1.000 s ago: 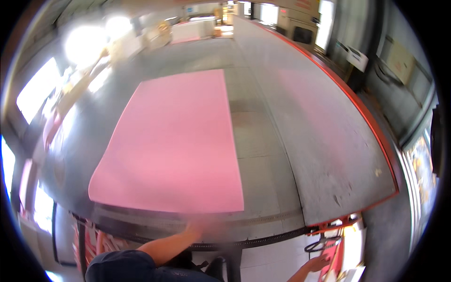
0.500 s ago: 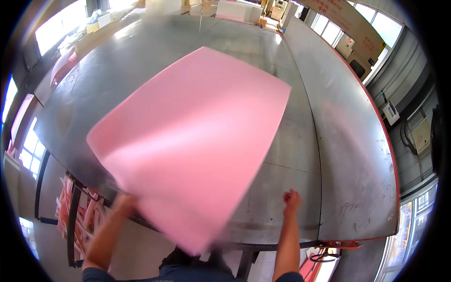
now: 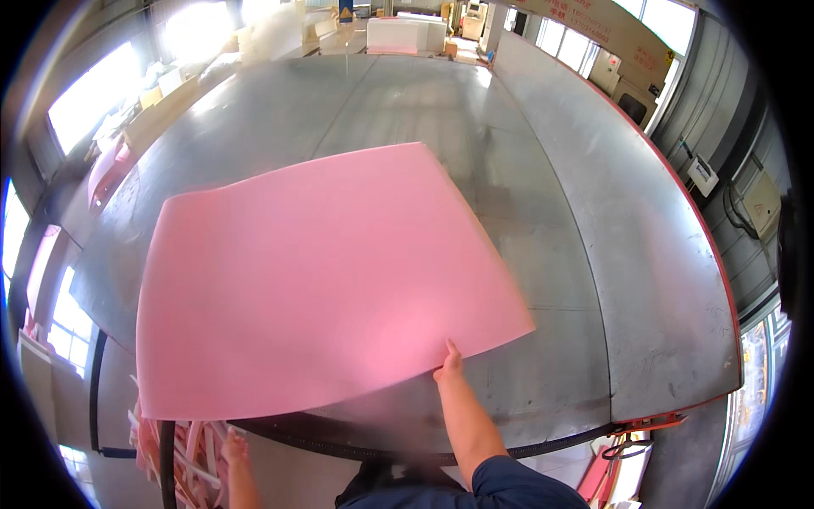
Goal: The person positions large pink foam sheets on a hydraulic guillotine cutter, aligns them against the guide, and operates the lever to slice the material. The person then removes the cut pieces and scrap, repeating the process with new sheets.
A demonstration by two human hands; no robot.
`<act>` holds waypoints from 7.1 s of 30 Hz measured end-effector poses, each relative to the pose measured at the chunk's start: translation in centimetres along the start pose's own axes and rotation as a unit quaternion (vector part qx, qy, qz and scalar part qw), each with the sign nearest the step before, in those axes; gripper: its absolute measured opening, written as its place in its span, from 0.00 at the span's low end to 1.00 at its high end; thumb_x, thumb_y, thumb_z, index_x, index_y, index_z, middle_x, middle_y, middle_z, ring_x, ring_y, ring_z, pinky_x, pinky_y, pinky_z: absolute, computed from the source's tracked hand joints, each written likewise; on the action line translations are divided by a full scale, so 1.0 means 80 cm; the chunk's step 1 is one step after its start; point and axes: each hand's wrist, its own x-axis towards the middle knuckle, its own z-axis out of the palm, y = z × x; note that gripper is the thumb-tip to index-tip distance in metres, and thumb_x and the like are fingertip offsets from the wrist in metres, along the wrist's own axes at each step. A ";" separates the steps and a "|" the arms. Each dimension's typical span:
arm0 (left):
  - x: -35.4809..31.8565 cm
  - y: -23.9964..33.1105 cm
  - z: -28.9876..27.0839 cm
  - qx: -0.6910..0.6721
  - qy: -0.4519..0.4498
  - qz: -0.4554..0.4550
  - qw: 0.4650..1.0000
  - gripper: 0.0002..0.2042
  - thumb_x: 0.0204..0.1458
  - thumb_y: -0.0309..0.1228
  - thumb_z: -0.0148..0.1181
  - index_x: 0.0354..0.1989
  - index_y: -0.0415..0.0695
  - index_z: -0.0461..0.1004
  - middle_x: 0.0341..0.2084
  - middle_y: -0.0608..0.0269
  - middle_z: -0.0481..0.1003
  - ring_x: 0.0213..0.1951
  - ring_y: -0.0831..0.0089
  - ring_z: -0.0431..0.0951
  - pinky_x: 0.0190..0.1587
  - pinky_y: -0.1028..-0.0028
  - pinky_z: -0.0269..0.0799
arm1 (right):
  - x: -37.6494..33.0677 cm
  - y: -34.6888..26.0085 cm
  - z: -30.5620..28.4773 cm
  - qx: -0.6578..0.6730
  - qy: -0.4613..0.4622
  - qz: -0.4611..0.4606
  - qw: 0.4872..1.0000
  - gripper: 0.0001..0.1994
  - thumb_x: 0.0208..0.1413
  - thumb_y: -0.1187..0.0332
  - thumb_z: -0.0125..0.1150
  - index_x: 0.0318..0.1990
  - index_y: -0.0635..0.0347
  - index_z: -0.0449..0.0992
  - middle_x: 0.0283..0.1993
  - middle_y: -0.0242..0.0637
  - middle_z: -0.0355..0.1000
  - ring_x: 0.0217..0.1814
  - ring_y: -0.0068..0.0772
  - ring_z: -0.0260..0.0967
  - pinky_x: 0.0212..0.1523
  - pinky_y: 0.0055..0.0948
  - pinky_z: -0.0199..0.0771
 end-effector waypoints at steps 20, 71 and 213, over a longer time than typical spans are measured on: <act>-0.157 0.020 0.318 -0.139 -0.267 -0.029 0.953 0.22 0.61 0.43 0.57 0.57 0.42 0.69 0.51 0.56 0.75 0.52 0.57 0.76 0.55 0.56 0.74 | -0.071 -0.180 -0.184 -0.013 0.174 -0.263 0.949 0.28 0.51 0.69 0.71 0.57 0.74 0.69 0.56 0.46 0.72 0.58 0.39 0.68 0.61 0.36 0.65; -0.277 -0.033 0.379 -0.015 -0.251 -0.084 0.964 0.19 0.57 0.34 0.64 0.55 0.42 0.71 0.48 0.60 0.77 0.49 0.64 0.78 0.50 0.64 0.79 | -0.024 -0.197 -0.373 0.057 0.247 -0.150 0.956 0.24 0.52 0.69 0.70 0.57 0.59 0.70 0.52 0.40 0.72 0.49 0.37 0.73 0.38 0.40 0.78; 0.532 0.424 -0.283 -0.097 0.116 -0.002 0.989 0.19 0.56 0.36 0.64 0.50 0.36 0.71 0.36 0.62 0.76 0.35 0.74 0.74 0.39 0.73 0.73 | -0.449 0.859 0.542 -0.791 -0.488 -0.358 0.092 0.57 0.44 0.44 0.71 0.73 0.68 0.43 0.77 0.54 0.42 0.80 0.57 0.34 0.76 0.49 0.37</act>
